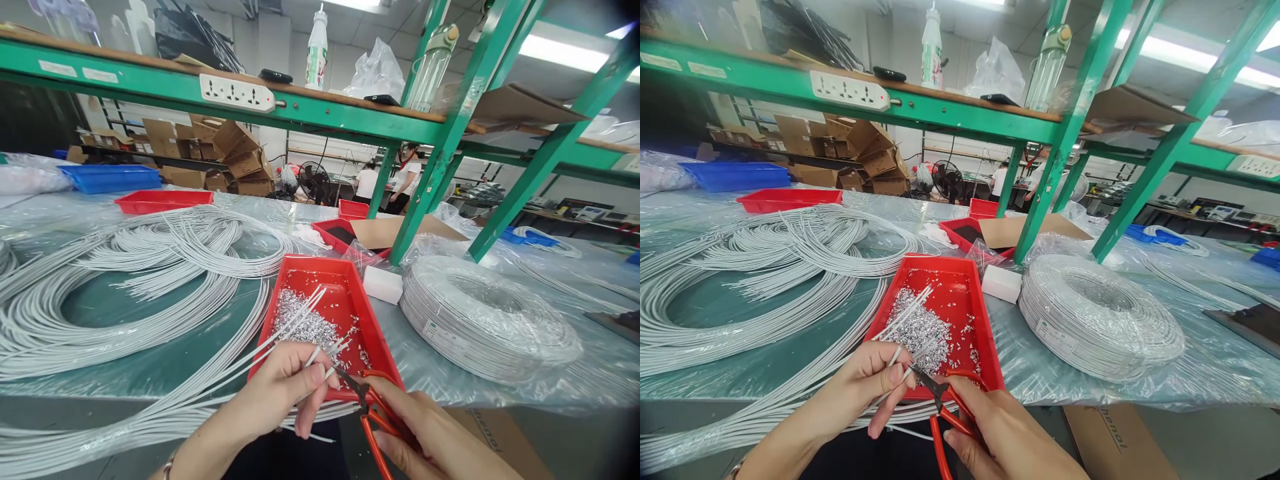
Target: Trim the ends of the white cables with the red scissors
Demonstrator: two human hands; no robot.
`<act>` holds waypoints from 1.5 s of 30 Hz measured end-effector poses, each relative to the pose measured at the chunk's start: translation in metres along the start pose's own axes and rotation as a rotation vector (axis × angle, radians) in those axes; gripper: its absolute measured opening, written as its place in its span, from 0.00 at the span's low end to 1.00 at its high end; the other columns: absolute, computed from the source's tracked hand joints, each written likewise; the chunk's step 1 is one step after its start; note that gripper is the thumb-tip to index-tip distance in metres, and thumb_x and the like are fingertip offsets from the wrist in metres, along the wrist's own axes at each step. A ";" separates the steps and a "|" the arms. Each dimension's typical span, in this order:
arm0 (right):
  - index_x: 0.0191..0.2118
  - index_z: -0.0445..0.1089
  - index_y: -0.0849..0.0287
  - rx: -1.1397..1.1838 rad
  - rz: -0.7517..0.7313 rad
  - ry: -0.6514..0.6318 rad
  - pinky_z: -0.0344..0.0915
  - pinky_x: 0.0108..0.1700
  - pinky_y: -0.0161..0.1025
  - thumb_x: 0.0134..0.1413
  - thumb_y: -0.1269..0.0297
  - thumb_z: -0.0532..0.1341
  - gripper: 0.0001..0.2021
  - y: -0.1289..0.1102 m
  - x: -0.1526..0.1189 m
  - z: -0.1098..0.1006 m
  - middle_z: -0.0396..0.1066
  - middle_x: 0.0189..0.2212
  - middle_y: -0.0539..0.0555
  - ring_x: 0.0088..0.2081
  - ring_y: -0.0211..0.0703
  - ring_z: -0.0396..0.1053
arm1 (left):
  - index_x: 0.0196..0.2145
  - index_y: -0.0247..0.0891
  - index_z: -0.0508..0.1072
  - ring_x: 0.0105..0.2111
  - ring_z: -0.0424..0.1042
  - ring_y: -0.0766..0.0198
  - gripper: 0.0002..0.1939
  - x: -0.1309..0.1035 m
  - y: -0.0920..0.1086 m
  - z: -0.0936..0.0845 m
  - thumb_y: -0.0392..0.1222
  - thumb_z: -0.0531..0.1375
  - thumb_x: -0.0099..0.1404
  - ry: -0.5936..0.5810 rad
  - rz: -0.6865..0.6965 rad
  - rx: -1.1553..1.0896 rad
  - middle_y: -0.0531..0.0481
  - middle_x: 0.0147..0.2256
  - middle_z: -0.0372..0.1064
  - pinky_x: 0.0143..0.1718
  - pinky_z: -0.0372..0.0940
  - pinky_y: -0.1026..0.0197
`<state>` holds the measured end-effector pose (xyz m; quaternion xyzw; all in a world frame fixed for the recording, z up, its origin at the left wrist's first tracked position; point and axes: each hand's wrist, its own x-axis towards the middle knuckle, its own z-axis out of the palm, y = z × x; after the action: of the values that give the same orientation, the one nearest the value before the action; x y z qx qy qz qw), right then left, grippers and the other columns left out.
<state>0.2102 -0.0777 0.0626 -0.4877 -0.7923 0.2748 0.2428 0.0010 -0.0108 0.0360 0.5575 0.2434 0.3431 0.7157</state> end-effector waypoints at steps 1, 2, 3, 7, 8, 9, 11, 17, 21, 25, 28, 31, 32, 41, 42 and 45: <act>0.52 0.63 0.52 0.047 0.007 -0.005 0.65 0.45 0.42 0.53 0.67 0.57 0.19 0.004 0.000 0.001 0.70 0.44 0.58 0.44 0.51 0.68 | 0.26 0.33 0.68 0.09 0.58 0.74 0.17 0.000 0.000 0.000 0.52 0.58 0.57 -0.016 -0.008 -0.017 0.57 0.12 0.60 0.11 0.48 0.73; 0.52 0.63 0.52 0.121 0.018 -0.005 0.64 0.45 0.43 0.52 0.66 0.58 0.19 0.007 0.000 0.003 0.69 0.44 0.58 0.44 0.51 0.67 | 0.26 0.33 0.68 0.09 0.57 0.75 0.16 0.000 0.000 -0.001 0.52 0.58 0.57 -0.014 -0.006 -0.025 0.57 0.12 0.60 0.11 0.47 0.73; 0.51 0.64 0.53 0.222 0.039 0.008 0.65 0.44 0.43 0.52 0.66 0.59 0.19 0.011 0.001 0.006 0.70 0.43 0.58 0.44 0.51 0.67 | 0.27 0.33 0.68 0.09 0.57 0.75 0.16 0.000 0.000 0.000 0.52 0.58 0.58 -0.002 0.004 -0.022 0.57 0.12 0.60 0.11 0.47 0.73; 0.43 0.69 0.55 0.671 0.104 0.232 0.64 0.26 0.32 0.49 0.60 0.63 0.14 0.011 0.017 0.024 0.68 0.20 0.48 0.23 0.38 0.66 | 0.27 0.34 0.67 0.10 0.59 0.74 0.15 -0.001 -0.001 0.005 0.50 0.55 0.60 0.060 0.035 0.073 0.57 0.14 0.60 0.13 0.50 0.72; 0.40 0.70 0.56 0.751 0.081 0.277 0.59 0.21 0.30 0.48 0.60 0.64 0.12 0.007 0.023 0.028 0.63 0.16 0.45 0.18 0.33 0.60 | 0.26 0.34 0.66 0.11 0.59 0.74 0.14 -0.001 -0.001 0.007 0.49 0.54 0.61 0.069 0.036 0.116 0.57 0.14 0.60 0.14 0.51 0.72; 0.36 0.71 0.57 0.822 0.048 0.291 0.54 0.18 0.28 0.46 0.60 0.66 0.10 0.004 0.030 0.032 0.59 0.13 0.42 0.14 0.30 0.54 | 0.25 0.35 0.65 0.12 0.59 0.74 0.14 -0.002 -0.001 0.009 0.47 0.53 0.62 0.074 0.040 0.162 0.58 0.15 0.59 0.15 0.52 0.72; 0.28 0.71 0.59 0.931 0.020 0.256 0.45 0.14 0.28 0.44 0.62 0.67 0.08 -0.003 0.041 0.038 0.54 0.10 0.40 0.11 0.26 0.46 | 0.22 0.35 0.63 0.13 0.58 0.74 0.13 -0.005 -0.001 0.012 0.42 0.51 0.62 0.095 0.062 0.255 0.58 0.16 0.57 0.17 0.53 0.72; 0.23 0.65 0.60 1.492 0.094 -0.008 0.42 0.17 0.30 0.48 0.61 0.65 0.12 -0.001 0.053 0.047 0.48 0.07 0.37 0.11 0.26 0.39 | 0.23 0.36 0.65 0.17 0.58 0.74 0.11 -0.008 -0.004 0.011 0.36 0.51 0.62 0.094 0.116 0.392 0.58 0.18 0.57 0.19 0.54 0.71; 0.25 0.66 0.61 1.414 0.102 0.082 0.41 0.18 0.31 0.50 0.58 0.64 0.12 0.004 0.051 0.049 0.50 0.08 0.38 0.12 0.27 0.41 | 0.26 0.36 0.66 0.17 0.57 0.74 0.09 -0.004 -0.007 0.008 0.39 0.52 0.62 0.135 0.102 0.363 0.59 0.18 0.57 0.19 0.53 0.71; 0.28 0.69 0.63 1.078 0.048 0.270 0.41 0.18 0.32 0.47 0.57 0.65 0.13 0.003 0.050 0.045 0.55 0.09 0.41 0.13 0.29 0.46 | 0.28 0.37 0.68 0.16 0.55 0.74 0.06 -0.001 -0.005 0.009 0.41 0.55 0.60 0.172 0.085 0.354 0.60 0.17 0.55 0.16 0.52 0.72; 0.23 0.66 0.62 1.174 0.058 0.252 0.42 0.18 0.32 0.47 0.59 0.65 0.13 0.001 0.052 0.045 0.54 0.09 0.41 0.14 0.29 0.46 | 0.27 0.37 0.69 0.17 0.57 0.73 0.06 0.000 -0.004 0.011 0.40 0.55 0.60 0.195 0.116 0.386 0.58 0.19 0.57 0.17 0.54 0.71; 0.19 0.62 0.61 1.504 0.102 0.120 0.42 0.18 0.31 0.49 0.62 0.64 0.14 0.001 0.054 0.050 0.51 0.09 0.39 0.12 0.27 0.41 | 0.27 0.37 0.69 0.17 0.58 0.73 0.06 0.000 -0.005 0.012 0.38 0.55 0.60 0.216 0.142 0.399 0.58 0.20 0.57 0.18 0.54 0.71; 0.19 0.62 0.61 1.589 0.124 0.083 0.41 0.17 0.30 0.50 0.64 0.64 0.14 0.001 0.054 0.051 0.51 0.09 0.39 0.11 0.26 0.39 | 0.27 0.37 0.69 0.17 0.58 0.73 0.06 0.000 -0.006 0.011 0.38 0.55 0.60 0.223 0.143 0.394 0.58 0.20 0.57 0.18 0.53 0.71; 0.23 0.67 0.62 1.153 0.082 0.348 0.41 0.19 0.32 0.43 0.61 0.68 0.11 -0.003 0.054 0.047 0.56 0.12 0.43 0.16 0.30 0.47 | 0.25 0.36 0.67 0.19 0.58 0.71 0.09 0.005 -0.013 0.008 0.44 0.58 0.58 0.301 0.184 0.428 0.57 0.22 0.57 0.20 0.54 0.68; 0.21 0.66 0.62 1.221 0.080 0.324 0.41 0.19 0.32 0.45 0.62 0.67 0.12 -0.003 0.054 0.048 0.56 0.11 0.42 0.15 0.29 0.46 | 0.25 0.36 0.67 0.20 0.58 0.71 0.09 0.005 -0.013 0.008 0.44 0.58 0.58 0.310 0.197 0.432 0.56 0.22 0.57 0.20 0.54 0.67; 0.18 0.61 0.61 1.580 0.122 0.178 0.43 0.18 0.31 0.50 0.64 0.63 0.15 -0.004 0.058 0.053 0.53 0.10 0.40 0.11 0.26 0.40 | 0.26 0.37 0.68 0.21 0.58 0.70 0.07 0.005 -0.012 0.010 0.43 0.58 0.57 0.338 0.225 0.402 0.56 0.23 0.58 0.22 0.55 0.67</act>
<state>0.1502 -0.0373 0.0334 -0.2342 -0.3126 0.7280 0.5635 0.0147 -0.0150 0.0268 0.6467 0.3589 0.4534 0.4974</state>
